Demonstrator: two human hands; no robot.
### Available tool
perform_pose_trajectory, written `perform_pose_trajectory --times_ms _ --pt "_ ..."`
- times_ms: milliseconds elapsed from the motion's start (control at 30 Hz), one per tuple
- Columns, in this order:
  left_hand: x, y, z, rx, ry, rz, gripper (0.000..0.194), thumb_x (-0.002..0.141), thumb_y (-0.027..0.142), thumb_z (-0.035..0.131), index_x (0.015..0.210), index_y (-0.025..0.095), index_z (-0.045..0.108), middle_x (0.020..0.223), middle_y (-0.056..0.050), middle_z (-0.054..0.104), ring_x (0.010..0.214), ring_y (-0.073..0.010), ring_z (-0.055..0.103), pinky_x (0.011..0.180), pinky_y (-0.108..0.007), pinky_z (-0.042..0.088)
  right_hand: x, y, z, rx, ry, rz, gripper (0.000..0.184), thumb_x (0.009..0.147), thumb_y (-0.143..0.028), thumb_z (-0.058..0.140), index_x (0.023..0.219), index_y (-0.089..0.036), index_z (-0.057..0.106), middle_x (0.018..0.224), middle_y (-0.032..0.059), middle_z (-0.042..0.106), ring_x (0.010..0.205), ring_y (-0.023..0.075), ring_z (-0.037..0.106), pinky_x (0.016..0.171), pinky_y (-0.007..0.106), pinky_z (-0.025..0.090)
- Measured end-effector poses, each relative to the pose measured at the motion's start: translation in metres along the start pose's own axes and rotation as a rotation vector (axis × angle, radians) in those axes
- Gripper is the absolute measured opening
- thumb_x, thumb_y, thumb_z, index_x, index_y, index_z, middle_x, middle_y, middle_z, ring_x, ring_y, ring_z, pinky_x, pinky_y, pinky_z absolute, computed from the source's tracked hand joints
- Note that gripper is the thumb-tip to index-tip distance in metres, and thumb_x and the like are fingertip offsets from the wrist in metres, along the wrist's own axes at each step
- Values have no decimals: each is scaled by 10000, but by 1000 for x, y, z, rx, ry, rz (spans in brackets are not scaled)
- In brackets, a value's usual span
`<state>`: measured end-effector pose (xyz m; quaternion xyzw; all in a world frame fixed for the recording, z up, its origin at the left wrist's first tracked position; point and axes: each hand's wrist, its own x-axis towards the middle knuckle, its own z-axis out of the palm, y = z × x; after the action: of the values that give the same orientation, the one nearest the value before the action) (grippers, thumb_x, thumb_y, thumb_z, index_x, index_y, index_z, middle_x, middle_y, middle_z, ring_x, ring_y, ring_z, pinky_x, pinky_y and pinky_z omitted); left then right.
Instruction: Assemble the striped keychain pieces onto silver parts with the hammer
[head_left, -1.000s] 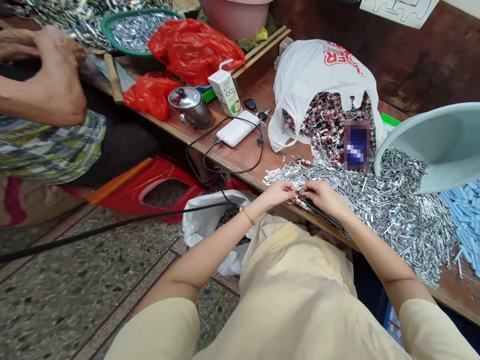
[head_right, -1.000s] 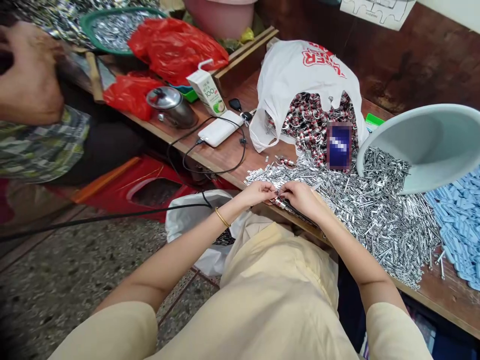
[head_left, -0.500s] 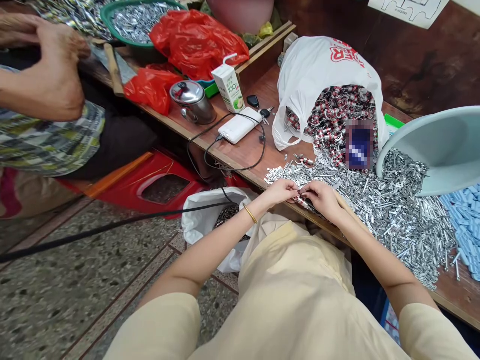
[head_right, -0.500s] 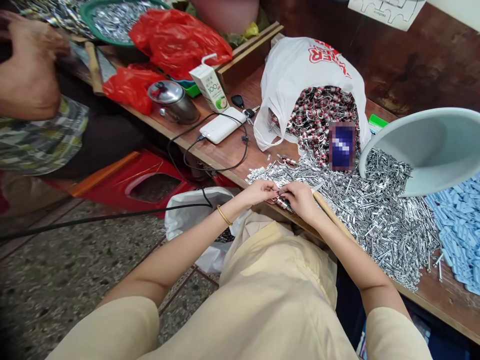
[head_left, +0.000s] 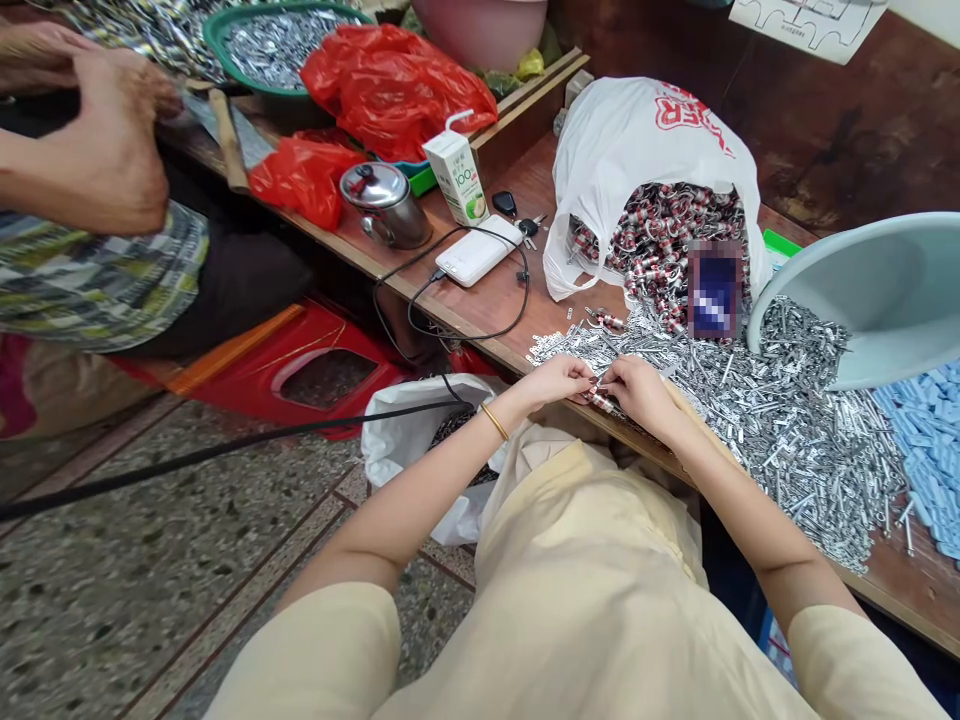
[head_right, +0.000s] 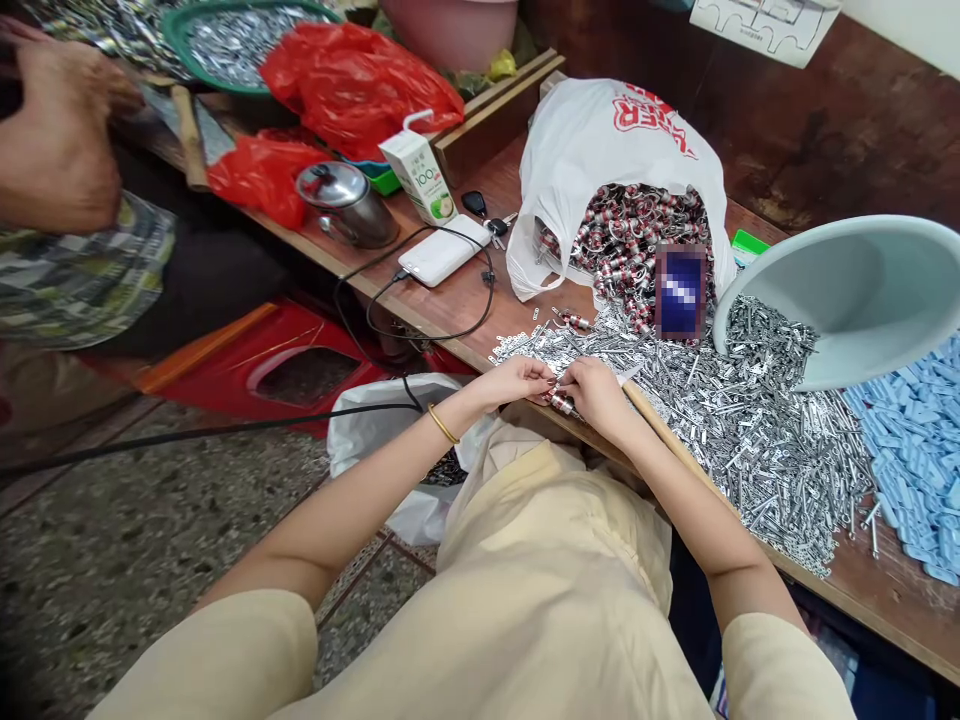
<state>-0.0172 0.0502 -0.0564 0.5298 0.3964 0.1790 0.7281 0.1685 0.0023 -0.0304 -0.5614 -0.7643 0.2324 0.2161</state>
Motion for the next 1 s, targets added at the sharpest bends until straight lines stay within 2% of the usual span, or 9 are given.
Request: perform_pose_trajectory --times_ms 133,200,267,367,467,633,767,867,1000 --pt "2 -4 1 68 31 35 54 714 135 700 675 131 663 621 1 684 578 -114 655 614 -219 560 1 -12 -16 -101 -82 -28 109 886 -131 649 819 -202 697 912 93 695 906 249 612 832 373 471" --pt "3 -6 2 95 57 53 60 716 135 700 675 135 656 617 1 686 576 -120 664 589 -211 548 -19 -13 -29 -202 21 -43 91 913 -191 653 991 -182 699 1099 143 687 1053 289 597 922 410 465" --pt "3 -7 5 117 81 59 67 717 124 693 671 140 647 601 7 682 570 -123 669 574 -206 543 -52 -5 -45 -361 160 55 217 923 -266 663 1112 -161 651 1183 190 658 1108 332 579 944 451 451" --pt "2 -7 7 137 110 50 78 722 113 690 669 144 641 576 15 673 550 -118 666 566 -200 543 -107 17 -64 -570 67 324 258 924 -383 661 1053 -165 618 929 167 681 861 324 624 755 418 463" --pt "1 -6 9 136 119 38 84 737 123 695 673 143 644 589 7 688 560 -122 680 568 -198 547 -138 33 -76 -494 -56 461 218 969 -394 570 1041 -190 601 816 106 690 702 268 629 632 350 437" --pt "-1 -2 10 161 116 19 88 758 114 663 681 142 629 594 19 687 570 -115 678 598 -207 561 -134 14 -84 -295 86 243 322 1017 -422 471 1200 -208 628 945 84 736 731 219 663 627 308 460" --pt "-3 0 10 165 104 20 79 758 97 641 691 138 640 613 18 697 578 -110 677 594 -198 550 -125 -11 -77 -463 178 4 361 1037 -282 450 1353 -249 622 960 54 752 738 171 664 602 276 413" --pt "-2 0 9 177 105 26 80 757 98 642 687 136 653 601 20 689 571 -109 677 560 -179 523 -123 -18 -68 -598 283 -82 433 1008 -172 484 1412 -284 592 1008 40 763 791 160 670 642 275 412" --pt "-1 -2 8 162 102 37 83 752 113 663 673 134 648 584 24 676 562 -110 680 547 -172 508 -121 -17 -60 -699 219 -150 579 944 -70 489 1490 -260 518 1027 46 762 794 183 645 655 303 405"
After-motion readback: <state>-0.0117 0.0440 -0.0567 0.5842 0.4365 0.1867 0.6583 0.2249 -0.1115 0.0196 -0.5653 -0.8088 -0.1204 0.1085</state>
